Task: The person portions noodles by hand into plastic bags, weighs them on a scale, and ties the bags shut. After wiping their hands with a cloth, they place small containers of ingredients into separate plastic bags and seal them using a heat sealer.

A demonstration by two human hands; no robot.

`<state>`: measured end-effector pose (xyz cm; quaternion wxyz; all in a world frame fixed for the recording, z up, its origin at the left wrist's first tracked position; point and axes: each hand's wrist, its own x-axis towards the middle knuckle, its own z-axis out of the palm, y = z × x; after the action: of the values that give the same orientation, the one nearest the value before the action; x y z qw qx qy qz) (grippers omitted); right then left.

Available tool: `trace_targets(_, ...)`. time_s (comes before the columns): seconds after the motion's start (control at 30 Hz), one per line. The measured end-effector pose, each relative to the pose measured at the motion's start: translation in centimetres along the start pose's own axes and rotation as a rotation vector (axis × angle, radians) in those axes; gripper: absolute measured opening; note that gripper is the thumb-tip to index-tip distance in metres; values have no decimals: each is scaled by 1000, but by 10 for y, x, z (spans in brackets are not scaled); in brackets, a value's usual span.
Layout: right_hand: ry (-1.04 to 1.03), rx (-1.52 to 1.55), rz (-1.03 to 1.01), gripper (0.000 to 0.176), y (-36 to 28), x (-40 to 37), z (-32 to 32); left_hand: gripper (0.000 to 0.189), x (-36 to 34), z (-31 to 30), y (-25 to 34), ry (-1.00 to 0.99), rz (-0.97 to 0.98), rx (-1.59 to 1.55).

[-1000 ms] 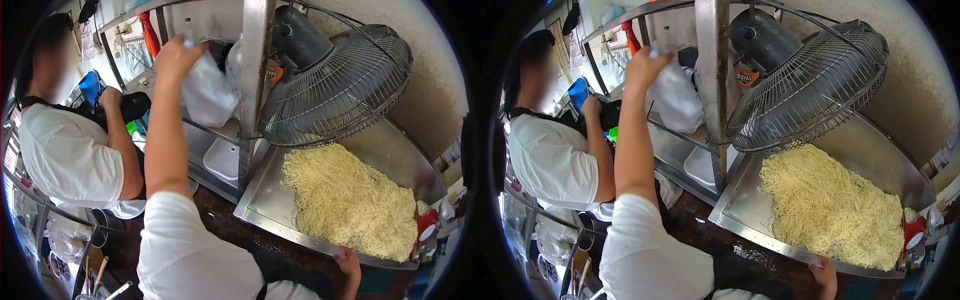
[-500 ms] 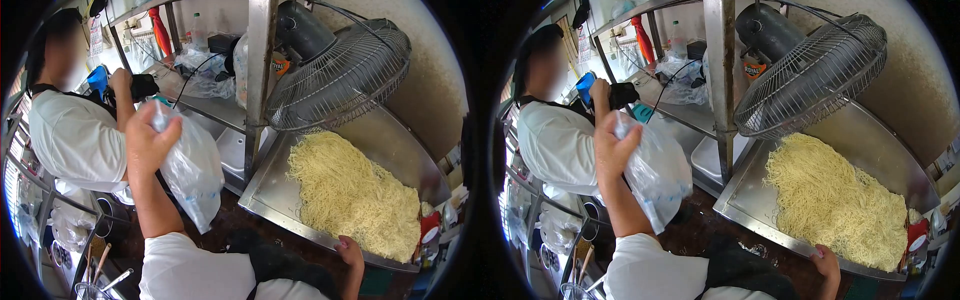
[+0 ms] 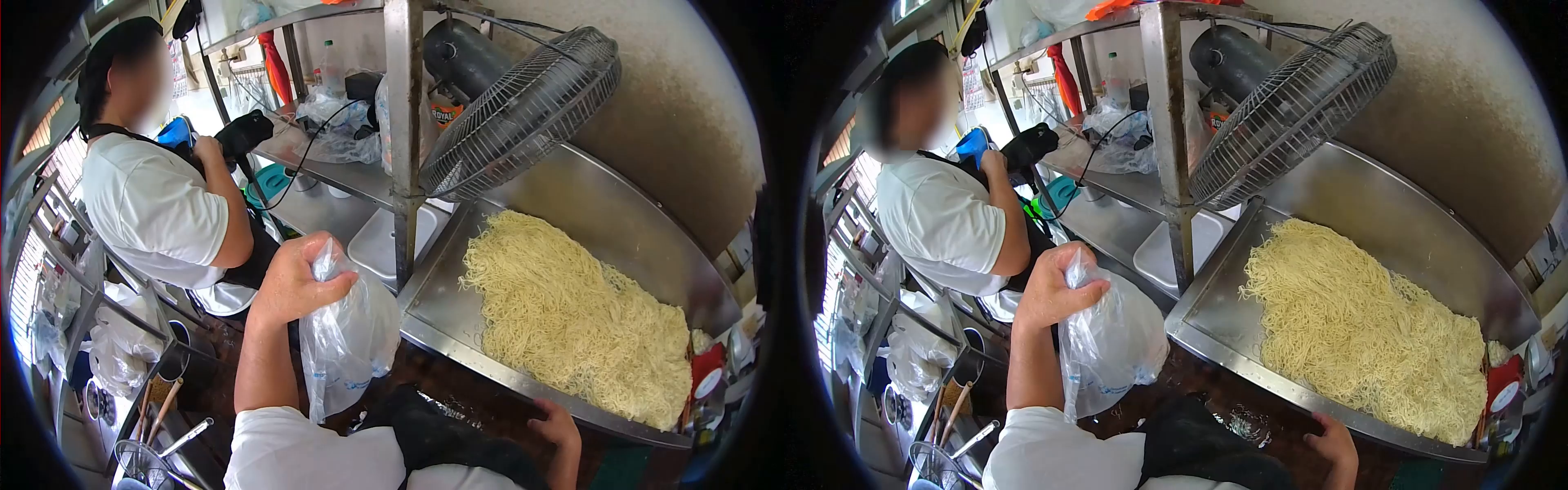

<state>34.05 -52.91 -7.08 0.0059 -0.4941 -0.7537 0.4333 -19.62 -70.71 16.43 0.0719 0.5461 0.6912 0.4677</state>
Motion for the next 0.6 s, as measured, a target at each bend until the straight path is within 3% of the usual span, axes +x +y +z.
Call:
trace_targets(0.1,53,0,57,61,5,-2,4,28,-6,5,10,48,70,17)
trace_targets(0.2,29,34,67,62,-1,-8,2,25,-11,9,17,21,-12,36)
trace_targets(0.43,51,46,72,62,-2,-14,-3,25,-15,14,23,-19,40,92)
trace_targets(0.6,94,62,54,55,16,-19,-2,24,-11,19,35,-67,59,114)
